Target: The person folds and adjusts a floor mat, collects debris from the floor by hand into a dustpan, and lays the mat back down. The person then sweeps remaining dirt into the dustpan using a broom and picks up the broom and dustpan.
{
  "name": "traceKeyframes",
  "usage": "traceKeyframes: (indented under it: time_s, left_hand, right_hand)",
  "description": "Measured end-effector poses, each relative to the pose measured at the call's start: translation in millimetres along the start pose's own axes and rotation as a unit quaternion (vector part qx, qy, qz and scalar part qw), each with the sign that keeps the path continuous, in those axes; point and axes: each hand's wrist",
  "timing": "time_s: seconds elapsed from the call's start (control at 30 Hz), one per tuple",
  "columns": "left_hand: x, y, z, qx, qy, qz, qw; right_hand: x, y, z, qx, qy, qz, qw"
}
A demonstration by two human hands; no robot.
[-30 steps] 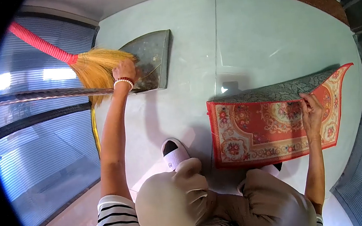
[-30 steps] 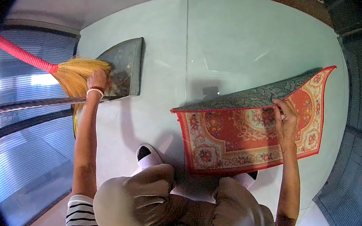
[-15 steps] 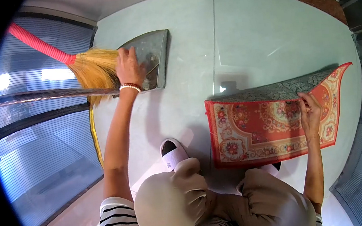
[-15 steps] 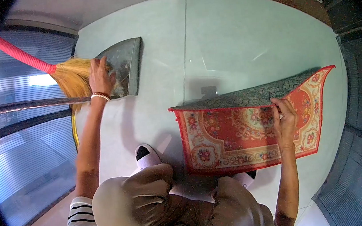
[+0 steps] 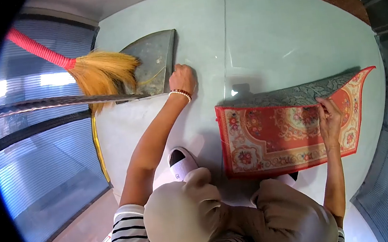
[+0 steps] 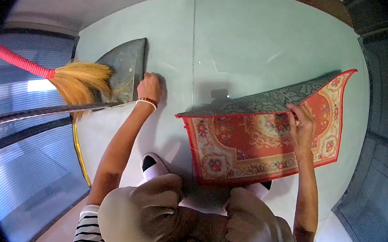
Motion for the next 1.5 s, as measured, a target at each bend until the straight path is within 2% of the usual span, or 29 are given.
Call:
traceKeyframes:
  time_s: [0.3, 0.47, 0.57, 0.63, 0.7, 0.83, 0.93, 1.03, 1.07, 1.13, 1.2, 1.27, 1.37, 1.4, 1.5]
  left_hand:
    - [-7, 8, -10, -0.027, 0.048, 0.025, 0.998]
    - [-3, 1, -14, -0.009, 0.06, -0.025, 0.998]
    - [9, -28, -6, 0.032, 0.045, -0.035, 0.998]
    - [6, -32, -23, 0.08, 0.041, 0.032, 0.995]
    - [3, -65, -32, 0.115, 0.045, 0.103, 0.987]
    - [-12, -112, -81, 0.114, -0.011, 0.154, 0.981]
    - [-15, -113, -120, 0.03, 0.053, 0.195, 0.979]
    - [-27, -86, -153, -0.063, 0.072, 0.197, 0.976]
    - [-26, -86, -151, -0.085, 0.076, 0.192, 0.975]
    - [-22, -77, -151, -0.079, 0.104, 0.259, 0.957]
    - [-13, -85, -134, -0.072, 0.046, 0.235, 0.968]
    - [-1, -125, -90, -0.062, -0.099, 0.119, 0.986]
    - [-1, -107, -108, -0.063, -0.031, 0.164, 0.984]
    - [9, -116, -97, -0.075, 0.024, 0.214, 0.974]
    - [21, -123, -75, -0.051, 0.042, 0.306, 0.95]
  right_hand:
    - [-4, -2, -9, 0.016, -0.003, 0.004, 1.0]
    - [2, -4, -7, 0.003, 0.021, 0.0, 1.0]
    - [4, -4, -8, -0.001, 0.022, 0.003, 1.0]
    - [5, -5, -9, 0.008, 0.018, 0.002, 1.0]
    - [6, -5, -6, 0.004, 0.02, 0.003, 1.0]
    - [3, -5, -13, -0.011, 0.032, -0.013, 0.999]
    - [2, -2, -6, 0.008, -0.005, -0.008, 1.0]
    - [1, -1, -1, 0.02, -0.017, 0.001, 1.0]
    - [0, -1, 0, 0.012, -0.011, -0.002, 1.0]
    - [-2, -1, 1, -0.002, 0.002, -0.008, 1.0]
    - [-6, 0, -1, -0.004, -0.009, -0.005, 1.0]
    - [-13, 0, -4, -0.003, -0.006, -0.01, 1.0]
    - [-30, 4, -11, 0.019, 0.01, -0.024, 0.999]
    - [-38, 6, -14, 0.035, 0.007, -0.023, 0.999]
    - [-66, 20, -14, 0.079, 0.003, -0.022, 0.997]
Point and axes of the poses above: each hand's wrist, its own x-axis away from the middle knuckle, its own y-axis out of the palm, z = x × y, and after that the axes turned 8 degrees about y, right-handed
